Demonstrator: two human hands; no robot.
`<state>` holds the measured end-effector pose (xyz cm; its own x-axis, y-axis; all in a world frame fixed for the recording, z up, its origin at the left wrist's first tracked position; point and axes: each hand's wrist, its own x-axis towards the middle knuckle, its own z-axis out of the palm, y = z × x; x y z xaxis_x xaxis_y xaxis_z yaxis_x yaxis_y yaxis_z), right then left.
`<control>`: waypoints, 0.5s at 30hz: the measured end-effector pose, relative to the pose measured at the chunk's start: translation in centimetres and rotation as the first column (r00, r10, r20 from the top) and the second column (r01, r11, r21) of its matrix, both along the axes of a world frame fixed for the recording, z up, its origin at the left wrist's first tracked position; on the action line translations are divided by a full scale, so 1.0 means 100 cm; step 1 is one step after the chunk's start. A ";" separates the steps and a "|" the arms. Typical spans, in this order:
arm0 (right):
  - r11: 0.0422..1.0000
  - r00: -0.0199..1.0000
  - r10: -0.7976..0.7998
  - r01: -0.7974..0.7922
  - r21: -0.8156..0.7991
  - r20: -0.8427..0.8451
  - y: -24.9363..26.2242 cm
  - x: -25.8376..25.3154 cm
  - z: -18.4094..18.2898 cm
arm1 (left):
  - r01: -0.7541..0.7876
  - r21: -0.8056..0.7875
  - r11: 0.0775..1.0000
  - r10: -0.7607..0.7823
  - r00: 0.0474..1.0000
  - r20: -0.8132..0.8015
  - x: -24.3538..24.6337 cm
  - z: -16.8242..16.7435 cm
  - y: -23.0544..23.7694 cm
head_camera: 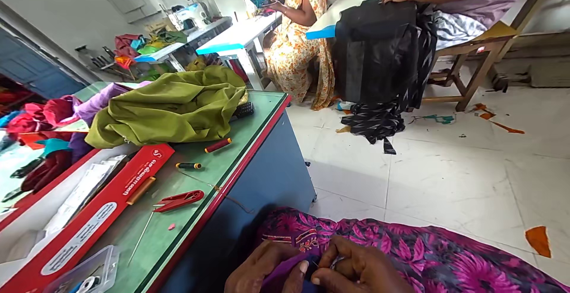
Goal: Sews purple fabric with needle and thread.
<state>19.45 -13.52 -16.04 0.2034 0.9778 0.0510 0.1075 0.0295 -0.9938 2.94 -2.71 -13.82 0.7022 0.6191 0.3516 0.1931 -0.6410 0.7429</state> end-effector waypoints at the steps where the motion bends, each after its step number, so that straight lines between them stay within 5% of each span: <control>1: 1.000 1.000 -0.011 0.011 -0.001 0.020 0.000 0.000 0.000 | -0.018 0.019 1.000 0.018 1.000 -0.010 0.001 0.001 -0.002; 15: 0.999 0.991 -0.038 0.036 0.016 0.129 -0.003 0.000 0.003 | -0.030 0.124 0.992 0.035 0.999 -0.035 0.001 0.006 -0.014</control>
<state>19.48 -13.86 -15.76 0.2302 0.9687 0.0927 0.2364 0.0367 -0.9710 3.08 -4.14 -13.25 0.6963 0.5956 0.4006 0.2415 -0.7200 0.6506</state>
